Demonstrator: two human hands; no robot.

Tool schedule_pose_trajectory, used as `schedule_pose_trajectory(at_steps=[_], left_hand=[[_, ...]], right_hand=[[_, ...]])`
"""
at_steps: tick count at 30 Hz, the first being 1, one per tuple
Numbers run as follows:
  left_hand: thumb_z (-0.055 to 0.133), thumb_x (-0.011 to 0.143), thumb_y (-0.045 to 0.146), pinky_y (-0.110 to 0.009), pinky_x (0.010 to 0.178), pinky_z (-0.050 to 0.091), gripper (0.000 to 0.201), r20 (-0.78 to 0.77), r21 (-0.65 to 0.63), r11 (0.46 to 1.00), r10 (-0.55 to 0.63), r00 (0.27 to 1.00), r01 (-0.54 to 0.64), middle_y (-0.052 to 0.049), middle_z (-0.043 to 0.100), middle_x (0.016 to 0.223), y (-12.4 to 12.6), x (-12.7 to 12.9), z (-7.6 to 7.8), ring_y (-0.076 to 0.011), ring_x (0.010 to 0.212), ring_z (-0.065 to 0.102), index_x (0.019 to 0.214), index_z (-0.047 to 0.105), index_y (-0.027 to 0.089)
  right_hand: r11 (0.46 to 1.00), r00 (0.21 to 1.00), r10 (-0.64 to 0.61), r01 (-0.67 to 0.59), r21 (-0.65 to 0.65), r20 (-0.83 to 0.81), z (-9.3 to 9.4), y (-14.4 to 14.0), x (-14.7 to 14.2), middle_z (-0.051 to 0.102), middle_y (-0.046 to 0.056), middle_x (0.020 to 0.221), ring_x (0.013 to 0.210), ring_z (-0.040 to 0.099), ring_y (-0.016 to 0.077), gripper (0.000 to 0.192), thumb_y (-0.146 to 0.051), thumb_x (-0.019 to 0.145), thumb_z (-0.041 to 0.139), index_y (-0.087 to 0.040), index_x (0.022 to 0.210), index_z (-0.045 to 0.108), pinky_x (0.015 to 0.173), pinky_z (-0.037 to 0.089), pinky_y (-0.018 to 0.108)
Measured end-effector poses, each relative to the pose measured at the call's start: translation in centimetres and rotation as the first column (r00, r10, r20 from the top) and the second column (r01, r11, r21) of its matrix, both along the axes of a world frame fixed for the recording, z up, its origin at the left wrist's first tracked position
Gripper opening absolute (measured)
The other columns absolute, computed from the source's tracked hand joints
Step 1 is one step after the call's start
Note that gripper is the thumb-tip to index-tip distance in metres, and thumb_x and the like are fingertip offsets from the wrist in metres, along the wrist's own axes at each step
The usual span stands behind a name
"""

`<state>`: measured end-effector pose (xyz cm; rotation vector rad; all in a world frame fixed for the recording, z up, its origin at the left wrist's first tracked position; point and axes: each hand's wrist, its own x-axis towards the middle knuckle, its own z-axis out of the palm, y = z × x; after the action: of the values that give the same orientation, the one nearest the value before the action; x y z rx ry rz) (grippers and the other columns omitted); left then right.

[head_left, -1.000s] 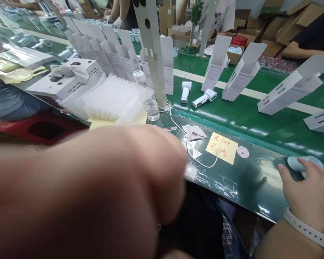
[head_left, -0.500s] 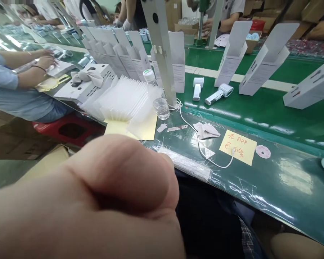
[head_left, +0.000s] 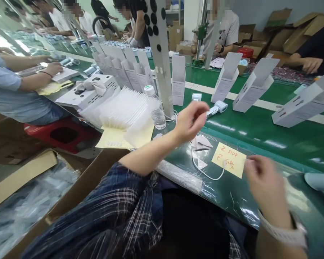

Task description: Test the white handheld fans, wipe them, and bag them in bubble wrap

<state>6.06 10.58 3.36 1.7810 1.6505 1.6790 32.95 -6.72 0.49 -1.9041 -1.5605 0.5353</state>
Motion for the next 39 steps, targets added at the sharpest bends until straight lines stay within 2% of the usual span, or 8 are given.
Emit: schedule_pose_trajectory(at_steps=[3, 7, 16, 24, 28, 32, 36, 39], left_hand=[[0.068, 0.094, 0.037, -0.040, 0.115, 0.052, 0.032, -0.267, -0.385, 0.918, -0.206, 0.942, 0.092, -0.012, 0.071, 0.146, 4.9, 0.6, -0.1, -0.0269, 0.140, 0.063, 0.120, 0.079, 0.022], [0.066, 0.107, 0.037, -0.055, 0.122, 0.050, 0.040, -0.339, -0.643, 0.764, -0.213, 0.916, -0.061, -0.019, 0.061, 0.154, 10.8, 1.5, -0.9, -0.0332, 0.143, 0.060, 0.142, 0.067, 0.017], [0.057, 0.107, 0.060, -0.057, 0.127, 0.039, 0.052, -0.421, -0.736, 0.666, -0.311, 0.852, -0.121, -0.021, 0.048, 0.165, 13.1, 8.0, -2.4, -0.0409, 0.153, 0.048, 0.136, 0.071, 0.019], [0.098, 0.067, 0.037, -0.049, 0.119, 0.048, 0.053, -0.317, -0.771, 0.636, -0.414, 0.853, 0.023, -0.020, 0.060, 0.147, 12.0, 5.8, -0.7, -0.0435, 0.139, 0.058, 0.109, 0.074, 0.018], [0.091, 0.078, 0.037, -0.045, 0.109, 0.056, 0.043, -0.104, -0.742, 0.638, -0.413, 0.905, 0.206, -0.012, 0.074, 0.119, 9.4, 2.3, 0.1, -0.0362, 0.127, 0.068, 0.113, 0.072, 0.019], [0.055, 0.102, 0.064, -0.041, 0.100, 0.062, 0.060, 0.293, -0.575, 0.656, -0.393, 0.872, 0.489, -0.012, 0.076, 0.131, 2.0, -1.7, 1.3, -0.0278, 0.119, 0.076, 0.145, 0.060, 0.023], [0.077, 0.068, 0.085, -0.054, 0.107, 0.063, 0.090, 0.828, -0.131, 0.523, -0.410, 0.383, 0.842, -0.014, 0.076, 0.140, -7.5, -2.8, 1.6, -0.0416, 0.133, 0.072, 0.133, 0.068, 0.024], [0.089, 0.050, 0.086, -0.058, 0.114, 0.061, 0.095, 0.886, -0.102, 0.530, -0.336, 0.319, 0.842, -0.015, 0.078, 0.135, -11.6, -2.0, 1.2, -0.0464, 0.141, 0.067, 0.119, 0.072, 0.022]], right_hand=[[0.988, 0.975, 0.079, -0.049, -0.146, 0.207, -0.6, 0.0, -1.9, 0.068, 0.003, 0.082, 0.076, 0.063, 0.0177, 0.030, -0.038, 0.102, 0.076, -0.018, 0.082, 0.064, 0.066, 0.046, 0.030], [0.972, 0.932, 0.146, -0.072, -0.225, 0.332, -1.0, 0.6, -3.6, 0.073, 0.008, 0.089, 0.085, 0.068, 0.0235, 0.018, -0.022, 0.102, 0.066, -0.021, 0.085, 0.060, 0.065, 0.030, 0.032], [0.943, 0.925, 0.158, -0.037, -0.330, 0.346, -0.4, 1.5, -3.8, 0.077, 0.010, 0.094, 0.085, 0.072, 0.0239, 0.012, -0.022, 0.104, 0.057, -0.020, 0.094, 0.063, 0.065, 0.026, 0.032], [0.966, 0.990, 0.076, -0.043, -0.254, 0.121, -0.7, 1.0, -2.4, 0.072, 0.003, 0.081, 0.075, 0.064, 0.0193, 0.016, -0.024, 0.097, 0.062, -0.024, 0.083, 0.054, 0.066, 0.030, 0.030], [0.980, 0.998, 0.031, -0.039, -0.196, -0.045, -1.3, 0.6, -1.6, 0.069, 0.002, 0.075, 0.069, 0.062, 0.0204, 0.017, -0.034, 0.095, 0.059, -0.026, 0.083, 0.051, 0.067, 0.036, 0.031], [0.980, 0.962, 0.083, -0.127, -0.155, -0.260, -1.8, 0.1, -1.9, 0.077, 0.008, 0.085, 0.078, 0.072, 0.0255, 0.029, -0.055, 0.090, 0.059, -0.026, 0.090, 0.057, 0.075, 0.050, 0.036], [0.945, 0.853, 0.189, -0.293, -0.147, -0.486, -1.0, -0.3, -3.0, 0.076, 0.007, 0.079, 0.072, 0.074, 0.0260, 0.060, -0.074, 0.082, 0.068, -0.022, 0.111, 0.068, 0.070, 0.058, 0.038], [0.920, 0.735, 0.208, -0.372, -0.126, -0.645, 0.0, -0.9, -4.2, 0.072, 0.003, 0.073, 0.069, 0.070, 0.0221, 0.066, -0.070, 0.080, 0.083, -0.020, 0.122, 0.077, 0.070, 0.059, 0.035]])
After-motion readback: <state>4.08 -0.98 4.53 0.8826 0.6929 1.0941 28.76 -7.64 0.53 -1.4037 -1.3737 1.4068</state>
